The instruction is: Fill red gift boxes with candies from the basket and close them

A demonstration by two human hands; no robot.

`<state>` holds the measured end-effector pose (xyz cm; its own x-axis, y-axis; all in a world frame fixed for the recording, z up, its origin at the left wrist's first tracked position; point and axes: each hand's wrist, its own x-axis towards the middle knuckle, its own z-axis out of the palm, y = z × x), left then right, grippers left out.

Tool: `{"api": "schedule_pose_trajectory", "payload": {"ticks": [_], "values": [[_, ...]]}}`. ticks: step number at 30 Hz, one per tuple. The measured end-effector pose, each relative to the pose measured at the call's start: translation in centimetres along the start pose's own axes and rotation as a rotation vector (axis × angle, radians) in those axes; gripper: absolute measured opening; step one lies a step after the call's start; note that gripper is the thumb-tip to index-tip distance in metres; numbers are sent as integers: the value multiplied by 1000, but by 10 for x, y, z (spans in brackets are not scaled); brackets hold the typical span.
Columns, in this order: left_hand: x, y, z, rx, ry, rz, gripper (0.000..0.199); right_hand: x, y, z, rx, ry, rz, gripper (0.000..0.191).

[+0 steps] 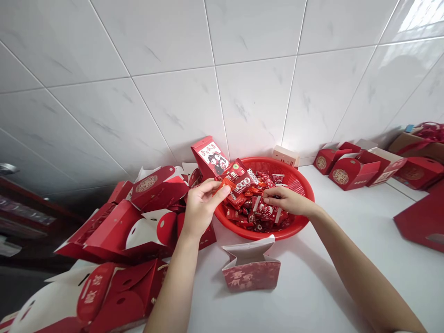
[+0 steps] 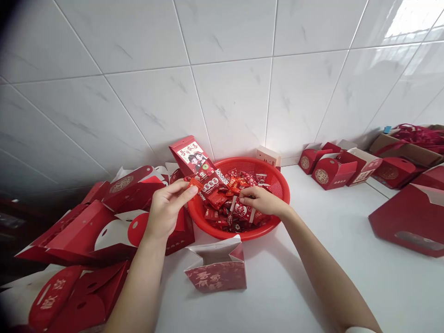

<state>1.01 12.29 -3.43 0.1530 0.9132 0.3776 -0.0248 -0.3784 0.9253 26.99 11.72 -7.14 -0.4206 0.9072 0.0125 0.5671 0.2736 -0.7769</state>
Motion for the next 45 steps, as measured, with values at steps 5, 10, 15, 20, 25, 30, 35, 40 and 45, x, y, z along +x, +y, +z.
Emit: {"api": "schedule_pose_trajectory", "payload": {"ticks": [5, 10, 15, 20, 25, 30, 35, 40, 45], "values": [[0, -2, 0, 4, -13, -8, 20, 1, -1, 3, 63, -6, 2, 35], [0, -2, 1, 16, -23, -6, 20, 0, -2, 3, 111, 84, -11, 46], [0, -2, 1, 12, -22, -17, 19, -2, 2, 2, 322, 211, 77, 45], [0, -2, 2, -4, -20, -39, 21, -6, -6, -3, 755, 274, 266, 46], [0, -2, 3, -12, -14, -38, 20, -10, -8, -9, 548, 194, 153, 43], [3, -2, -3, -16, 22, -17, 18, -5, 10, -13, -5, 264, 127, 36], [4, -1, -13, -47, 60, 1, 17, -5, 18, -18, -299, 152, 140, 28], [5, 0, -17, -67, 75, 3, 20, -7, 21, -18, -473, 206, 232, 19], [7, 0, -19, -81, 90, 5, 20, 1, 1, -6, -548, 269, 88, 28]]}}
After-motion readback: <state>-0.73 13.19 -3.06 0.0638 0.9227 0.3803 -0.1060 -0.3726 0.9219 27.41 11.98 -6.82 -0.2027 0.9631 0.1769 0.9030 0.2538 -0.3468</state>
